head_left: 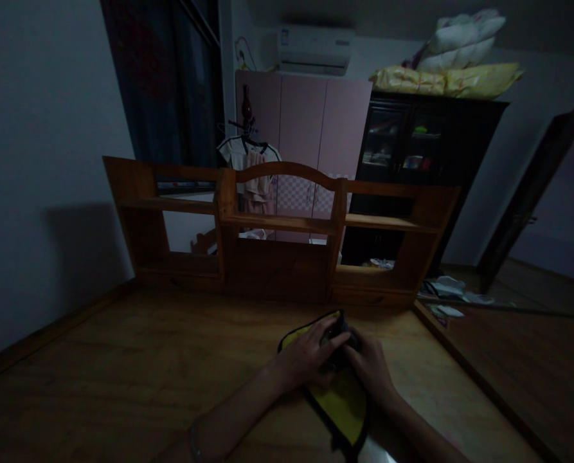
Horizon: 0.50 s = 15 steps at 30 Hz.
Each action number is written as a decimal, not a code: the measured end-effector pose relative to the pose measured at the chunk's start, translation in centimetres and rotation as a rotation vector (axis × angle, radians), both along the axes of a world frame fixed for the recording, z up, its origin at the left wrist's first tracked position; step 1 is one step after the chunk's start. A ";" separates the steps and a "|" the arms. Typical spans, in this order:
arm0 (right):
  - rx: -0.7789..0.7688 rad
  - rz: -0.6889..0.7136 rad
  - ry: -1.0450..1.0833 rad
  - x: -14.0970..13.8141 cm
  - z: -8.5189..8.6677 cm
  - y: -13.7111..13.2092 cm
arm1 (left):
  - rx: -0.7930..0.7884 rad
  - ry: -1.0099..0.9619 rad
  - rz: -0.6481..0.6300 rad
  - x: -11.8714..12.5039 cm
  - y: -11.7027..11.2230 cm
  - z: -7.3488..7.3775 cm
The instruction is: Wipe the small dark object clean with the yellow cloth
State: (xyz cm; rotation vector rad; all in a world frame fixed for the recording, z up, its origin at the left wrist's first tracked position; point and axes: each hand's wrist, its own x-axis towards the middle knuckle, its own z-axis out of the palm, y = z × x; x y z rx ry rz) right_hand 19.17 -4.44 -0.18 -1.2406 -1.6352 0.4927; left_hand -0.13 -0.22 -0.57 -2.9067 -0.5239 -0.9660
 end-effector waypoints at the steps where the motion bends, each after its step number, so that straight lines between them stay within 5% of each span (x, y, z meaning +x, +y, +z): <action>1: -0.004 -0.018 0.015 0.1 0.1 0.0 | 0.011 0.006 0.007 0.0 0.0 -0.1; 9: -0.129 0.006 0.339 -0.3 0.4 0.4 | 0.164 -0.038 0.088 0.0 -0.3 0.1; 15: -0.248 0.100 0.494 -0.4 -0.6 1.1 | 0.092 -0.079 0.196 0.2 -0.9 0.1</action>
